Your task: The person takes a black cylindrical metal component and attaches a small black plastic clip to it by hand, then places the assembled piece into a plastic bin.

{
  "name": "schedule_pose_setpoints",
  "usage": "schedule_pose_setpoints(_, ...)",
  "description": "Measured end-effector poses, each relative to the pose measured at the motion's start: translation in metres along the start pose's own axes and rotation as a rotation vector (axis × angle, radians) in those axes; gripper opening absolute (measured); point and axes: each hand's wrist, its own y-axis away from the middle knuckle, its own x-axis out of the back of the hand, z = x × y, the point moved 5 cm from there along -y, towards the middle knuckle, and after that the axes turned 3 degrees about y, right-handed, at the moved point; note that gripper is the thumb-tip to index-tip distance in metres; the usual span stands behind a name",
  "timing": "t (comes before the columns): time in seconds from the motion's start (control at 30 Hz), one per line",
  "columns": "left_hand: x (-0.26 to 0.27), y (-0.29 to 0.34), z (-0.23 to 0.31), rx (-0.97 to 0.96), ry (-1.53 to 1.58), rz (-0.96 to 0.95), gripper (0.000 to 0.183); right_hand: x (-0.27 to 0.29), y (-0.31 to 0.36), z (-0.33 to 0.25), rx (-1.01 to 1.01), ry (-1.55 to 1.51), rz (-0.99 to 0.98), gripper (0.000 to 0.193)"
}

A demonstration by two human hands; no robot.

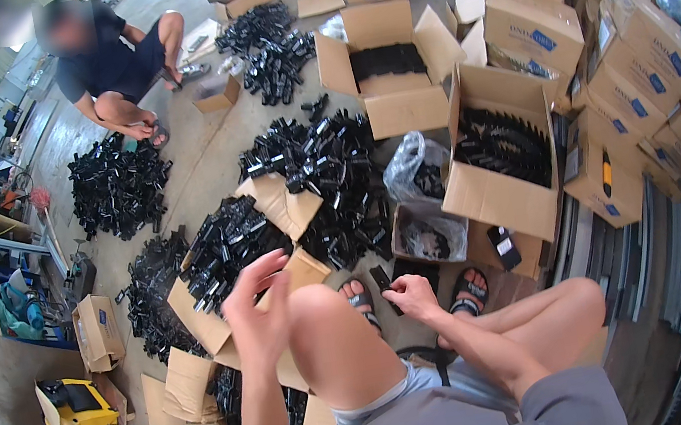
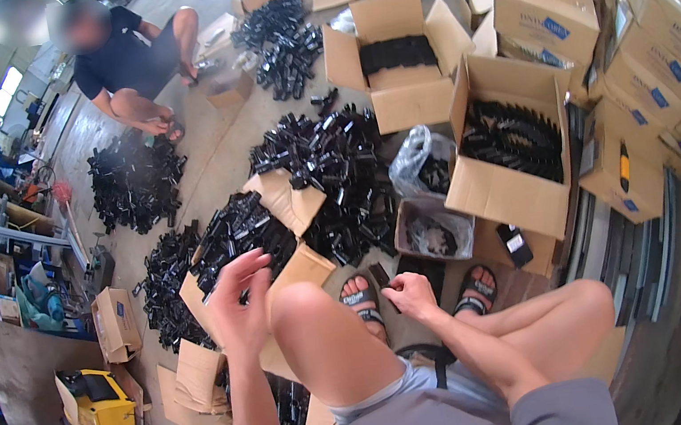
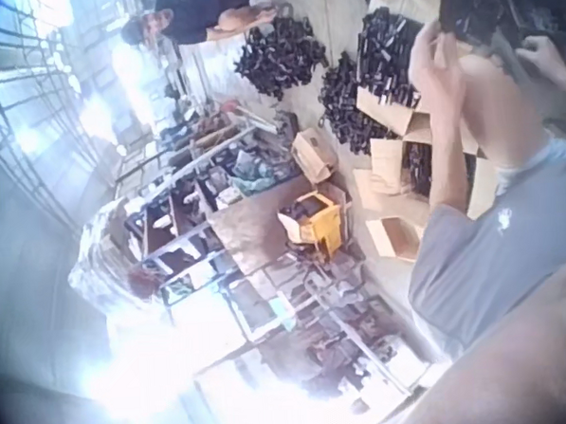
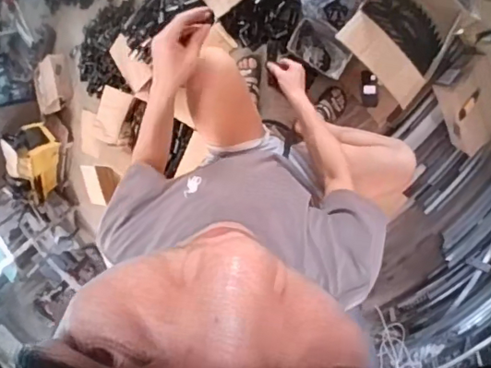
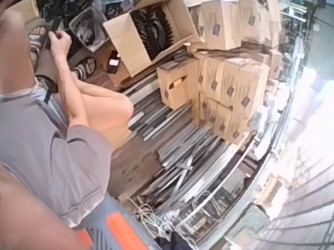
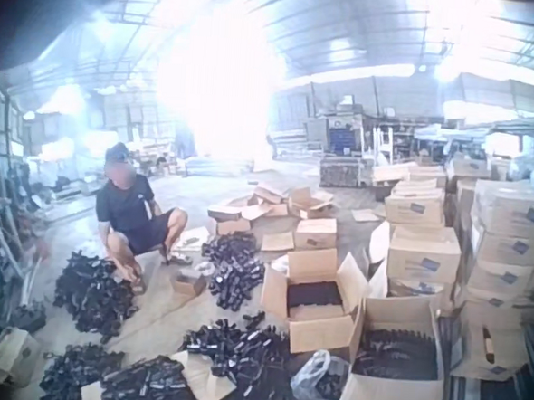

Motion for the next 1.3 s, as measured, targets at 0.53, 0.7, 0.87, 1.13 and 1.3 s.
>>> schedule_pose_setpoints(0.53, -0.164, -0.096, 0.09, -0.04, 0.188, -0.592, 0.017, 0.219, -0.03, -0.184, 0.206, -1.242, -0.004, 0.013)
schedule_pose_setpoints(0.7, -0.198, -0.095, 0.036, 0.043, 0.344, -0.67, 0.014, 0.208, -0.029, -0.166, 0.227, -0.997, 0.111, 0.019)
schedule_pose_setpoints(0.87, -0.206, -0.095, 0.02, 0.294, 0.648, -0.788, 0.023, 0.214, -0.033, -0.151, 0.17, -1.129, 0.016, 0.025)
schedule_pose_setpoints(1.13, -0.204, -0.087, 0.025, 0.287, 0.545, -0.876, 0.065, 0.213, -0.038, -0.154, 0.194, -0.867, 0.128, 0.028)
schedule_pose_setpoints(1.3, -0.199, -0.093, 0.027, 0.359, 0.62, -0.998, 0.063, 0.216, -0.032, -0.165, 0.226, -0.845, 0.09, 0.029)
